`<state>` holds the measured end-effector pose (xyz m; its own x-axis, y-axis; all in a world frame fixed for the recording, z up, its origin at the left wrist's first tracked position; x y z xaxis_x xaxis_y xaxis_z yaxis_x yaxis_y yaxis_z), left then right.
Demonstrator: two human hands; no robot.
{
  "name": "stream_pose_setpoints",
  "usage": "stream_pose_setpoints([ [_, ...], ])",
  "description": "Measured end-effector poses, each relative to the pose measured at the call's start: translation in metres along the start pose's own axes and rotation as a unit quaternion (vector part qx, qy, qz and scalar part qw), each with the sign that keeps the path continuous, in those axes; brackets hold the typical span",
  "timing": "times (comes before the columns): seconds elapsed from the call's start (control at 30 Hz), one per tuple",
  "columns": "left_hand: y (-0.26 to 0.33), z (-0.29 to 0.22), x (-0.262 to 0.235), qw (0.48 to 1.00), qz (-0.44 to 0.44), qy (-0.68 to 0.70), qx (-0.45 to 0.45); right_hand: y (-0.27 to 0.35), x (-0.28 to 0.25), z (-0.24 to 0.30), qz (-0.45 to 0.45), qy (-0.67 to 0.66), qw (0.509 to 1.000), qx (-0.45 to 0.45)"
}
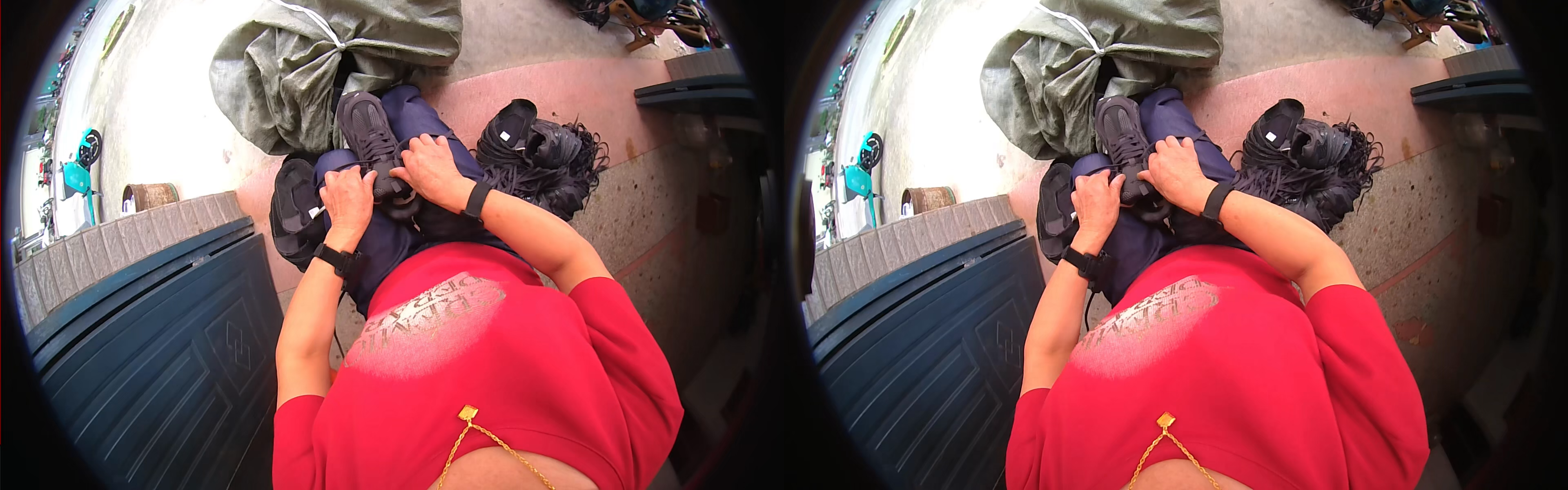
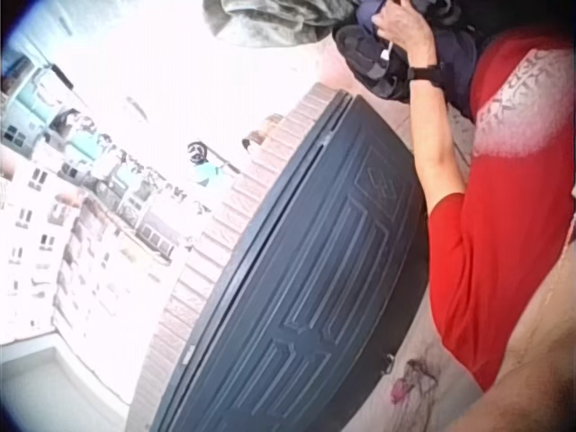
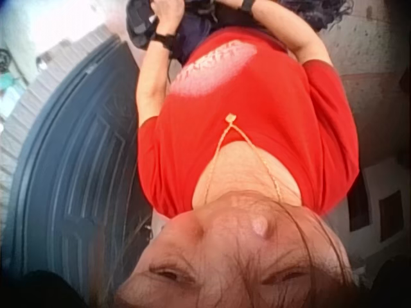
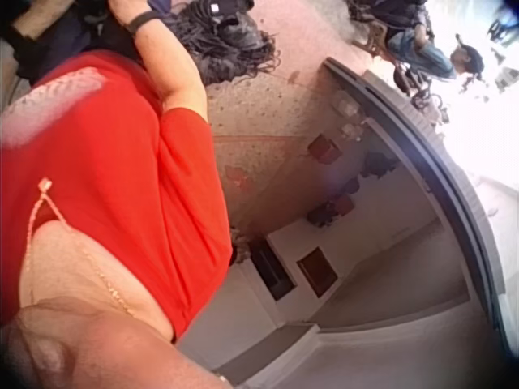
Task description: Threading laces and adjusting components of a black sneaker.
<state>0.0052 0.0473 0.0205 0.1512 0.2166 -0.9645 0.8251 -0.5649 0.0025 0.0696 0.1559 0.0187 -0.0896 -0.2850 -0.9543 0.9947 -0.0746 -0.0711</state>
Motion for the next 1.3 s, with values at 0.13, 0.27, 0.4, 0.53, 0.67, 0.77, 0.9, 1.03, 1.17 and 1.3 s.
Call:
stream_pose_setpoints([
  [0.13,-0.002,0.001,0.005,0.999,0.050,-0.013,-0.008,-0.001,0.004,-0.004,0.017,0.040,0.999,0.012],
  [0.27,-0.005,0.004,0.012,0.996,0.083,-0.016,-0.007,0.002,0.010,-0.019,0.034,0.026,0.999,0.032],
  [0.4,-0.009,-0.017,-0.003,0.996,0.048,-0.028,0.064,0.005,0.014,-0.024,0.012,-0.003,0.999,0.050],
  [0.53,-0.054,-0.038,-0.010,0.987,0.047,0.132,0.082,0.008,0.010,-0.024,-0.024,-0.051,0.997,0.048],
  [0.67,-0.068,-0.080,0.031,0.957,0.187,0.143,0.172,0.007,0.018,-0.026,-0.015,-0.080,0.996,0.043],
  [0.77,-0.071,-0.079,0.064,0.938,0.294,0.135,0.124,0.006,0.020,-0.027,0.022,-0.105,0.993,0.043],
  [0.9,-0.075,-0.071,0.063,0.915,0.345,0.210,-0.014,0.009,0.018,-0.029,0.008,-0.124,0.991,0.038],
  [1.03,-0.074,-0.049,0.067,0.862,0.384,0.309,-0.121,0.007,0.013,-0.033,-0.040,-0.199,0.978,0.041],
  [1.17,-0.062,-0.036,0.068,0.715,0.463,0.466,-0.241,0.001,0.009,-0.009,-0.047,-0.096,0.992,-0.065],
  [1.3,-0.068,-0.034,0.056,0.711,0.433,0.514,-0.208,-0.009,0.002,0.005,-0.032,0.015,0.993,-0.116],
])
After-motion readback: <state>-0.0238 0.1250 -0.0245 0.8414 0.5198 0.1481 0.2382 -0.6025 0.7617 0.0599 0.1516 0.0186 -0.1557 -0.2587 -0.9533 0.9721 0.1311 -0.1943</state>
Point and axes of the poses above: each hand's wrist, its own y-axis away from the middle knuckle, its own x-axis out of the palm, z = x × y, the point moved 9 cm from there along -y, towards the middle knuckle, and after that the axes turned 6 degrees about -x, right-handed, at the moved point
